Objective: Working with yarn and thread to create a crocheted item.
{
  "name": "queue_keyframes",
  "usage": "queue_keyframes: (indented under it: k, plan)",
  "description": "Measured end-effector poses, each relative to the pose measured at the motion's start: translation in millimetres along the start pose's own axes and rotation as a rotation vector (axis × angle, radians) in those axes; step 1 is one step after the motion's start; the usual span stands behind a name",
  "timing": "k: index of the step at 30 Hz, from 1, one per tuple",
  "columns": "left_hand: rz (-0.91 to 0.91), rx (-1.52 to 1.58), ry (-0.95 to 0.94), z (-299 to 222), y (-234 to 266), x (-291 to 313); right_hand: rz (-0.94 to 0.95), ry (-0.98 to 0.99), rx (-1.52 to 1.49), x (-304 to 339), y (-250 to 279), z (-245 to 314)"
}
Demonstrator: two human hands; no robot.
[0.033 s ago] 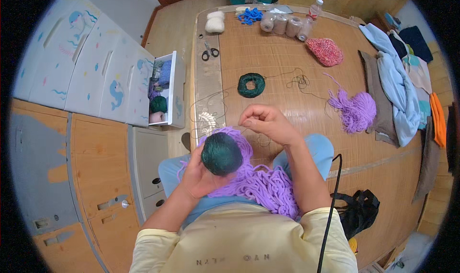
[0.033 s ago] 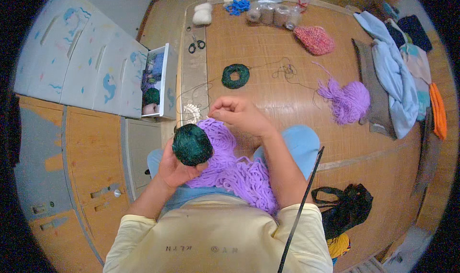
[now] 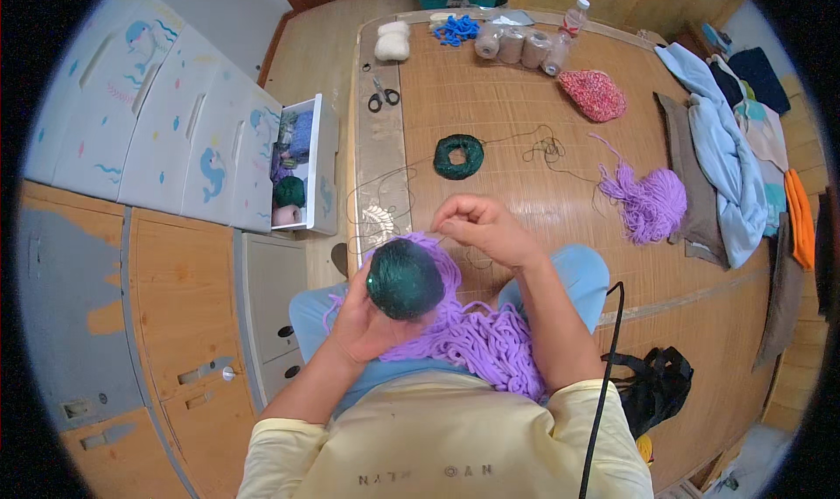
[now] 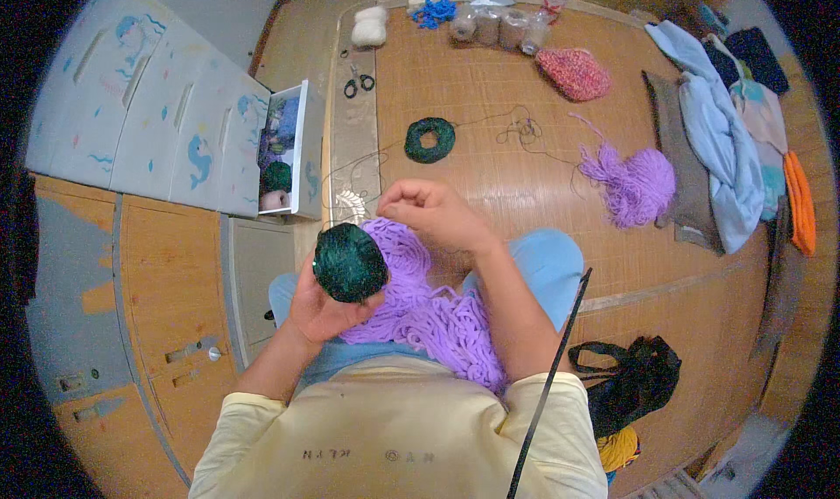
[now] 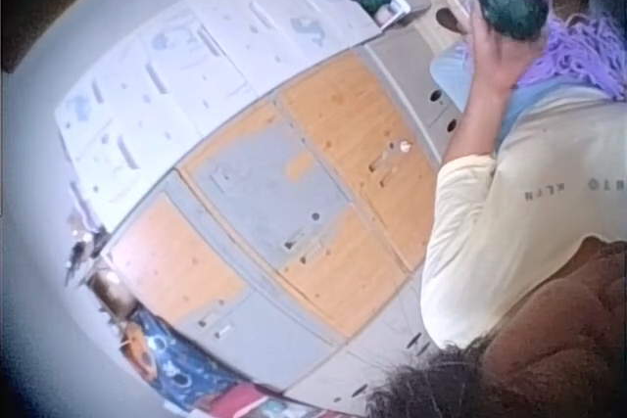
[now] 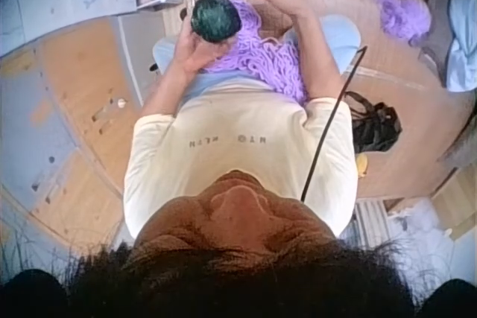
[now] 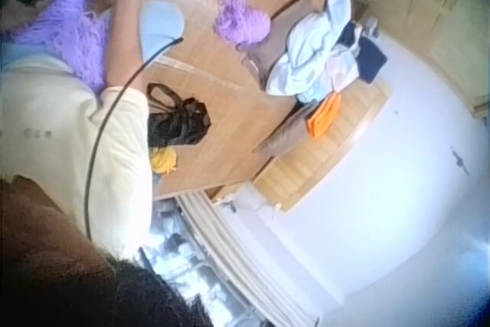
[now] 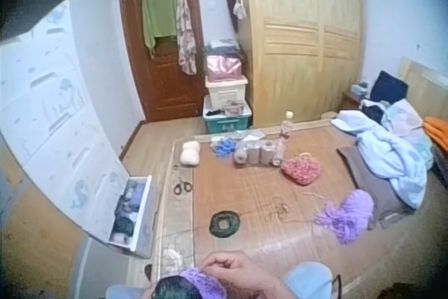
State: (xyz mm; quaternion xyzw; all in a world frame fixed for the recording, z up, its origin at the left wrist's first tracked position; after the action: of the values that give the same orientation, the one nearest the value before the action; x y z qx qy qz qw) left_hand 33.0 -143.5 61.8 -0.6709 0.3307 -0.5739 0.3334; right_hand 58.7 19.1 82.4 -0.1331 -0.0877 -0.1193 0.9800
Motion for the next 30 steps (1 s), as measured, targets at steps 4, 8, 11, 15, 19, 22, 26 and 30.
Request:
queue_keyframes:
  k: [4,8,11,15,19,22,26,30]
  plan:
    - [0.030,-0.070,-0.097,-8,0,-14,0.050,0.067,-0.171,-14,-19,-31]
    - [0.170,-0.114,-0.147,-23,3,-24,-0.057,0.045,-0.205,-17,-21,-35]
    - [0.147,-0.365,-0.182,-27,3,-28,-0.127,0.052,-0.255,-21,-18,-47]
    - [0.119,-0.441,-0.189,-27,-2,-24,-0.257,0.101,-0.139,-25,-9,-62]
    - [0.018,-0.585,-0.195,-34,17,-25,-0.307,0.129,-0.002,-31,-8,-70]
    - [-0.003,-0.572,-0.188,-35,16,-24,-0.294,0.123,0.022,-33,-12,-68]
    - [-0.054,-0.839,-0.170,-38,10,-17,-0.192,0.075,-0.086,-33,-25,-59]
    - [0.040,-0.540,-0.207,-50,12,-14,-0.193,0.087,-0.049,-33,-25,-60]
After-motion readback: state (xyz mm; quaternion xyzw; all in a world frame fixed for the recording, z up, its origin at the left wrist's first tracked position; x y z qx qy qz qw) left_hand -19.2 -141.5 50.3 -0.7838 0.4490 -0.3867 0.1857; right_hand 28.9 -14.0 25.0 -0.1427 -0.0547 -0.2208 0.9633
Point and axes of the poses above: each hand's wrist, its own x-axis away from the middle knuckle, its own y-axis out of the back of the hand, z = x × y, the point moved 8 cm from there along -x, towards the middle knuckle, and after that the axes turned 7 degrees about -y, right-handed, at the moved point
